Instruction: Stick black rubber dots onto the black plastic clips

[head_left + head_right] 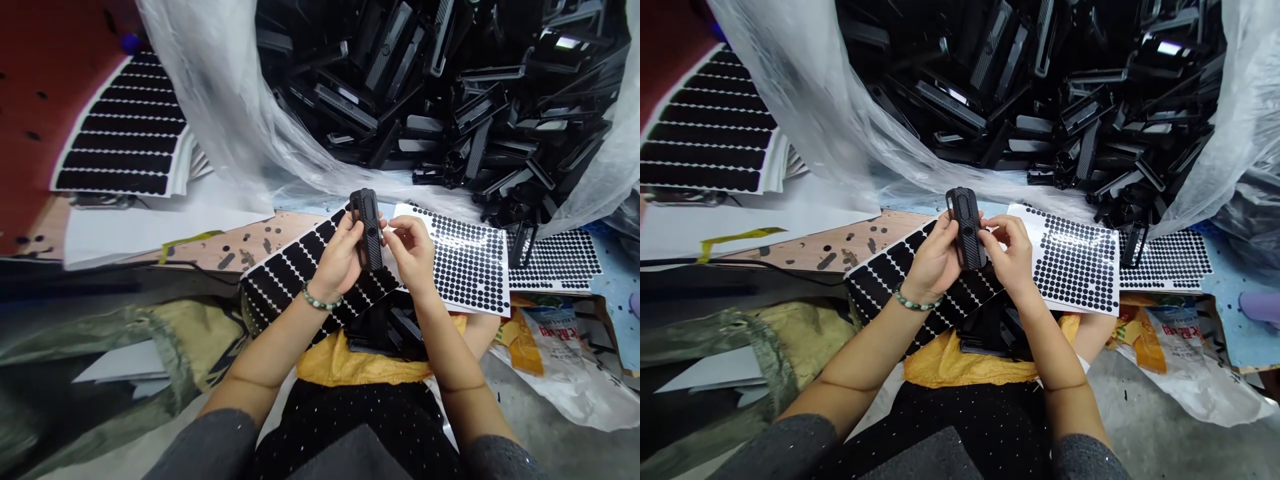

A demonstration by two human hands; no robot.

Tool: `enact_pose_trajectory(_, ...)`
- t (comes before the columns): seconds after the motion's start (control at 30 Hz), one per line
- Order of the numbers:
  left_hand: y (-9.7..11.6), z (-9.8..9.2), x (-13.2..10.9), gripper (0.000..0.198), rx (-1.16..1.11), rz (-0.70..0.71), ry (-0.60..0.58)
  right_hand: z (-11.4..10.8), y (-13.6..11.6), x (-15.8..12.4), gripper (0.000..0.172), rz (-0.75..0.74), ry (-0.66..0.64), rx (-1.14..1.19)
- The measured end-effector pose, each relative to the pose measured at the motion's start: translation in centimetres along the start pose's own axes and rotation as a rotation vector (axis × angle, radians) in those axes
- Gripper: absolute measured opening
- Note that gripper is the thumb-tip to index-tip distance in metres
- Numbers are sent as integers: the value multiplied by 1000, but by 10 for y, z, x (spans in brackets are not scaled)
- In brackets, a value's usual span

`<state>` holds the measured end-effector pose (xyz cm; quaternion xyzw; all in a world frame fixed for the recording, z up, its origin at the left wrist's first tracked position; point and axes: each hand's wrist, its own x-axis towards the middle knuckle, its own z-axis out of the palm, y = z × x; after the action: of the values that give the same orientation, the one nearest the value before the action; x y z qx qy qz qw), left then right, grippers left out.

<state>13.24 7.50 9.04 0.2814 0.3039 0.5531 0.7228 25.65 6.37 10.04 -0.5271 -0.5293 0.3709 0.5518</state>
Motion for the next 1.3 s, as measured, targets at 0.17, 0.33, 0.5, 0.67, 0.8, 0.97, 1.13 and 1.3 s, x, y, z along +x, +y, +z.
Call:
enact_pose_trajectory(0.17,-5,2,-2,28,26,9,14,2,-8,-5,18,3,-23,-102)
enact_pose_trajectory(0.33,-6,1,-9,35,51,-9,-13,1,2,-2,29,132,-16,-78)
enact_pose_trajectory(0.5,6,-16,-5,40,128,39,56,-9,21,11,21,157,38,-221)
enact_pose_trajectory(0.67,1,-29,22,26,236,-61,160,-2,36,11,8,38,-100,-501)
enact_pose_trajectory(0.8,-2,-29,34,9,239,-185,217,-4,32,9,12,-42,-154,-415)
enact_pose_trajectory(0.97,13,-28,24,15,229,-277,31,-22,11,21,23,100,-100,-32)
enact_pose_trajectory(1.13,25,-20,12,24,230,-302,-121,-23,-5,25,34,146,-151,35)
enact_pose_trajectory(1.3,27,-15,8,28,254,-308,-140,-21,-9,21,34,134,-167,29)
